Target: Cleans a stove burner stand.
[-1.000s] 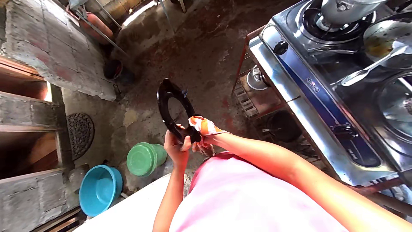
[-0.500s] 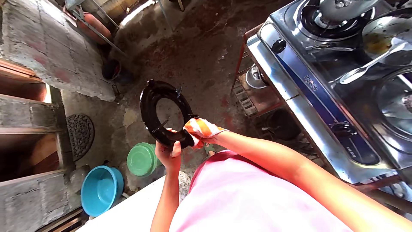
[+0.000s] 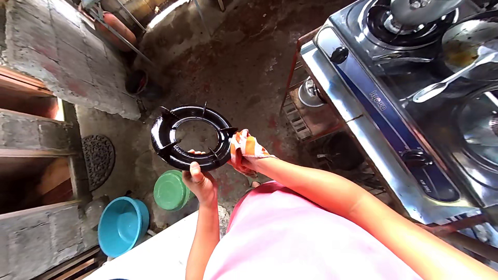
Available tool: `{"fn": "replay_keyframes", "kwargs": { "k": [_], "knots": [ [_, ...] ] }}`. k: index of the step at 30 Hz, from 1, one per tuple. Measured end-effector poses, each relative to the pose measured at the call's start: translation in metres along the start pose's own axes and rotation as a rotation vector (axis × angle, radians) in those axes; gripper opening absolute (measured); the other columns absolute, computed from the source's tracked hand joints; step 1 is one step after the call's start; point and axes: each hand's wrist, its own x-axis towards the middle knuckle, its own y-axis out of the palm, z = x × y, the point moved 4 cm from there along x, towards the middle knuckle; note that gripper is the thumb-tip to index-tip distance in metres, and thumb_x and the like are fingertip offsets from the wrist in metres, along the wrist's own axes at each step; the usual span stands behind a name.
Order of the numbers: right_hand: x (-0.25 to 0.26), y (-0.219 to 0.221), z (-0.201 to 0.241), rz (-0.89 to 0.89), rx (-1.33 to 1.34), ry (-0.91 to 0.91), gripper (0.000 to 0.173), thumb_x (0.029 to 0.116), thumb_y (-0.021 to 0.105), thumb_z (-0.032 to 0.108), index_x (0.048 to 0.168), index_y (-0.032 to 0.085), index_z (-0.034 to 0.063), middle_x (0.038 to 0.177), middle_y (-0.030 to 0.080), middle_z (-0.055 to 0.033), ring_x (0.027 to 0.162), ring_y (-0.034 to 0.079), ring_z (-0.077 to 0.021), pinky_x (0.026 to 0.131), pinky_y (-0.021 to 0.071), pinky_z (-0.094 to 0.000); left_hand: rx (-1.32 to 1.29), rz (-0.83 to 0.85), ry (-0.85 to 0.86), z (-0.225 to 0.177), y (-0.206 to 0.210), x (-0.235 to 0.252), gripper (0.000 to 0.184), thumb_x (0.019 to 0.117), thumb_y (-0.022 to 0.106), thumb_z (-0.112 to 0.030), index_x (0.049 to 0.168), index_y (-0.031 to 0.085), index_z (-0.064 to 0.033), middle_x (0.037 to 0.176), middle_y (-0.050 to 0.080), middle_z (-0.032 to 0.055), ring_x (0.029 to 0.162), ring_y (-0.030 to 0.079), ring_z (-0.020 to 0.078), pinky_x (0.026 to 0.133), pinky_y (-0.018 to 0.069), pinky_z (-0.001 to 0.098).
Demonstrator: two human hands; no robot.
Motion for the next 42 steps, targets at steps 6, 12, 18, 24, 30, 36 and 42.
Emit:
{"fn": "replay_keyframes", "kwargs": {
  "k": [6, 12, 18, 24, 30, 36, 42],
  "knots": [
    [-0.020, 0.021, -0.004, 0.276, 0.272, 0.064, 0.013, 0.1036, 0.055, 0.015, 0.104, 0.063, 0.0052, 0.080, 0.063, -0.0026, 0.072, 0.063, -0.0111, 0.067, 0.0565, -0.0299, 0.028, 0.055, 0.026, 0.002, -0.007, 0.003, 0.048, 0.0802, 0.084, -0.039, 0.110, 0.067, -0.0051, 0.105, 0.074, 0.0071, 0.097, 0.072, 0.0184, 0.088, 0.0607, 0.0371],
    [-0.014, 0.020, -0.018, 0.077, 0.261, 0.074, 0.019, 0.1073, 0.051, 0.021, 0.105, 0.061, 0.0056, 0.074, 0.060, -0.0042, 0.059, 0.060, -0.0130, 0.053, 0.0536, -0.0299, 0.125, 0.282, 0.175, -0.007, 0.004, -0.013, 0.040, 0.0843, 0.082, -0.036, 0.114, 0.071, -0.0119, 0.109, 0.075, 0.0009, 0.100, 0.072, 0.0148, 0.088, 0.0610, 0.0338],
    [-0.003, 0.012, -0.026, 0.067, 0.286, 0.039, 0.034, 0.1110, 0.041, 0.032, 0.096, 0.058, 0.0066, 0.065, 0.054, -0.0037, 0.052, 0.056, -0.0135, 0.049, 0.0513, -0.0302, 0.099, 0.273, 0.212, -0.014, 0.005, -0.006, 0.038, 0.0849, 0.082, -0.038, 0.113, 0.074, -0.0139, 0.108, 0.076, 0.0002, 0.099, 0.072, 0.0143, 0.088, 0.0610, 0.0328],
    [0.005, -0.017, -0.025, 0.129, 0.530, 0.054, 0.041, 0.1105, 0.035, 0.034, 0.083, 0.056, 0.0112, 0.056, 0.052, -0.0017, 0.048, 0.054, -0.0142, 0.049, 0.0505, -0.0327, -0.121, 0.159, -0.129, -0.027, -0.008, 0.018, 0.063, 0.0763, 0.085, -0.049, 0.116, 0.065, -0.0047, 0.104, 0.072, 0.0089, 0.093, 0.072, 0.0188, 0.086, 0.0615, 0.0382],
    [-0.008, -0.058, 0.005, 0.406, 0.294, -0.031, 0.026, 0.1070, 0.045, 0.031, 0.101, 0.064, 0.0137, 0.080, 0.065, -0.0025, 0.071, 0.066, -0.0136, 0.063, 0.0586, -0.0330, -0.209, 0.217, -0.309, -0.026, -0.009, 0.023, 0.069, 0.0695, 0.089, -0.048, 0.118, 0.065, -0.0051, 0.103, 0.073, 0.0102, 0.090, 0.073, 0.0191, 0.083, 0.0625, 0.0385],
    [-0.019, -0.065, 0.026, 0.321, -0.357, -0.176, 0.008, 0.0945, 0.064, 0.012, 0.089, 0.066, 0.0061, 0.079, 0.066, -0.0074, 0.071, 0.066, -0.0171, 0.061, 0.0564, -0.0371, -0.257, 0.425, -0.286, -0.022, -0.004, 0.024, 0.065, 0.0740, 0.089, -0.044, 0.121, 0.066, -0.0060, 0.108, 0.072, 0.0125, 0.093, 0.073, 0.0216, 0.083, 0.0628, 0.0388],
    [-0.020, -0.062, -0.003, 0.341, -0.179, 0.037, 0.014, 0.0977, 0.064, 0.016, 0.108, 0.064, 0.0068, 0.087, 0.069, -0.0080, 0.073, 0.069, -0.0159, 0.062, 0.0590, -0.0324, -0.135, 0.605, -0.192, -0.039, 0.010, 0.021, 0.049, 0.0775, 0.087, -0.041, 0.115, 0.074, -0.0125, 0.113, 0.074, 0.0089, 0.096, 0.074, 0.0190, 0.085, 0.0628, 0.0360]
  ]
}}
